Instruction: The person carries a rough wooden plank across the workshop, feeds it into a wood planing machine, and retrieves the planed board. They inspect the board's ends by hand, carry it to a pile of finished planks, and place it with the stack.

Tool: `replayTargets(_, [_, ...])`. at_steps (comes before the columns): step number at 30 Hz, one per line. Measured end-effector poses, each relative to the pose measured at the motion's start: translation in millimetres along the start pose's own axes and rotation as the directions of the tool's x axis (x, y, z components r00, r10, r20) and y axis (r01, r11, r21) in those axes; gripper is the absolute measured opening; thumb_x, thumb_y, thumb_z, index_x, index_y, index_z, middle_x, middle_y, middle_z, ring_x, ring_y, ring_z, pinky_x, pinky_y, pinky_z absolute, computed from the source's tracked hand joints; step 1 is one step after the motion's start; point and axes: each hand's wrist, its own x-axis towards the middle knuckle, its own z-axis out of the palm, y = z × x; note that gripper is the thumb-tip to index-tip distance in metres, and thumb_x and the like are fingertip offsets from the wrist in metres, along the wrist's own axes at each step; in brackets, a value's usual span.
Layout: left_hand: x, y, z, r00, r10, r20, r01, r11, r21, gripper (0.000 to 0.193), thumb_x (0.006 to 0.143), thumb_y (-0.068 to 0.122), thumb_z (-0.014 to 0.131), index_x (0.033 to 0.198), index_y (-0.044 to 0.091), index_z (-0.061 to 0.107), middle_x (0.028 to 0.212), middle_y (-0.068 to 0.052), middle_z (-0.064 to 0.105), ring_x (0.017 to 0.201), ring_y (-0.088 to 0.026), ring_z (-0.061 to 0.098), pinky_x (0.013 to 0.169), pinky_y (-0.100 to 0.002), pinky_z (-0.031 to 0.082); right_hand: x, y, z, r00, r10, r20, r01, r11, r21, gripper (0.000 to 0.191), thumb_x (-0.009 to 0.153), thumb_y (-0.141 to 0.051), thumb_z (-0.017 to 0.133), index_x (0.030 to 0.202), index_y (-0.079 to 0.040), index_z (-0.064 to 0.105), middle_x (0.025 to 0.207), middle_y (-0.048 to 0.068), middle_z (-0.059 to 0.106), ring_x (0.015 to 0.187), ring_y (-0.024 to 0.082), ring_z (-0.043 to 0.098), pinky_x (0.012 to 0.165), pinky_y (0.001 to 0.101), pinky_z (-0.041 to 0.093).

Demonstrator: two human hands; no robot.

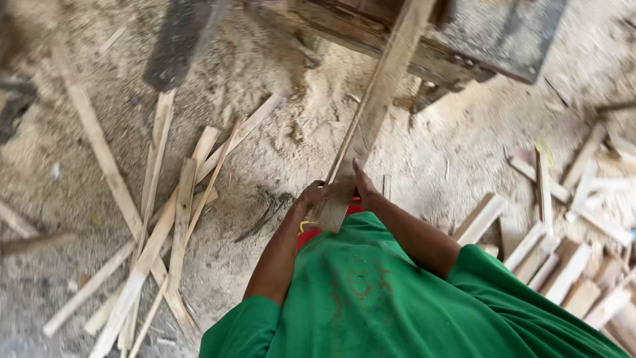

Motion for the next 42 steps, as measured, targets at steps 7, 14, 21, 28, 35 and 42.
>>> replayTargets(7, [-6.1, -0.1, 17.6, 0.998, 0.068, 0.016, -0.059, 0.947, -0.314, 0.075, 0.08, 0.051, 0.084, 0.118, -0.003, 0.048, 0.099, -0.017, 0.072, 0.084, -0.02, 0.071, 0.071, -0.033, 0.061, -19.2, 18.2, 30.5, 0.836, -0.365, -0.41, 0.174, 0.885, -0.432, 0.1, 0.085, -0.09, 0.034, 0.128, -0.006, 0.069, 0.11, 0.021, 0.072, 0.106, 0.037, 0.068, 0.095, 0.0489, 0.05])
replayTargets(14, [-30.5, -5.8, 31.3, 0.98, 0.125, 0.152, -0.1, 0.981, -0.165, 0.069, 0.09, 0.059, 0.063, 0.115, -0.005, 0.071, 0.096, -0.012, 0.075, 0.081, -0.02, 0.07, 0.067, -0.035, 0.058, -42.3, 38.3, 37.0, 0.572, -0.712, -0.406, 0.36, 0.664, -0.656, 0.059, 0.098, -0.041, 0.045, 0.15, -0.014, 0.045, 0.098, 0.021, 0.072, 0.09, 0.038, 0.069, 0.083, 0.0498, 0.053])
replayTargets(21, [-39.8, -20.3, 29.7, 0.97, 0.224, 0.092, -0.208, 0.966, -0.156, 0.063, 0.095, 0.055, 0.057, 0.123, -0.001, 0.064, 0.099, -0.013, 0.069, 0.085, -0.021, 0.062, 0.073, -0.037, 0.053, -66.7, 43.7, 53.4, 0.425, -0.863, -0.272, 0.299, 0.418, -0.858, 0.072, 0.096, -0.027, 0.046, 0.165, -0.009, 0.032, 0.093, 0.025, 0.067, 0.08, 0.045, 0.066, 0.071, 0.0539, 0.053])
replayTargets(28, [-49.2, -32.4, 28.9, 0.956, 0.27, 0.116, -0.231, 0.935, -0.268, 0.059, 0.096, 0.05, 0.063, 0.126, 0.0, 0.057, 0.111, -0.011, 0.07, 0.095, -0.018, 0.066, 0.081, -0.034, 0.057, -87.1, 43.6, 65.5, 0.655, -0.558, -0.509, 0.314, 0.814, -0.488, 0.096, 0.098, -0.078, 0.016, 0.088, -0.001, 0.073, 0.092, 0.028, 0.073, 0.099, 0.043, 0.07, 0.097, 0.0514, 0.049])
replayTargets(35, [-65.8, -45.7, 24.7, 0.968, 0.226, 0.106, -0.207, 0.964, -0.166, 0.07, 0.09, 0.062, 0.066, 0.123, 0.001, 0.063, 0.102, -0.01, 0.07, 0.087, -0.017, 0.063, 0.073, -0.034, 0.054, -75.6, 68.4, 67.6, 0.454, -0.845, -0.283, 0.314, 0.449, -0.837, 0.056, 0.111, -0.045, 0.029, 0.164, -0.028, 0.023, 0.095, 0.024, 0.07, 0.084, 0.044, 0.069, 0.074, 0.0549, 0.054])
replayTargets(42, [-70.6, -68.1, 25.4, 0.97, 0.223, 0.097, -0.204, 0.963, -0.175, 0.073, 0.085, 0.066, 0.069, 0.12, 0.001, 0.063, 0.098, -0.008, 0.068, 0.084, -0.017, 0.061, 0.069, -0.034, 0.053, -74.4, 90.6, 74.3, 0.384, -0.893, -0.235, 0.346, 0.375, -0.86, 0.064, 0.105, -0.043, 0.029, 0.164, -0.024, 0.018, 0.095, 0.025, 0.07, 0.082, 0.045, 0.068, 0.071, 0.055, 0.054])
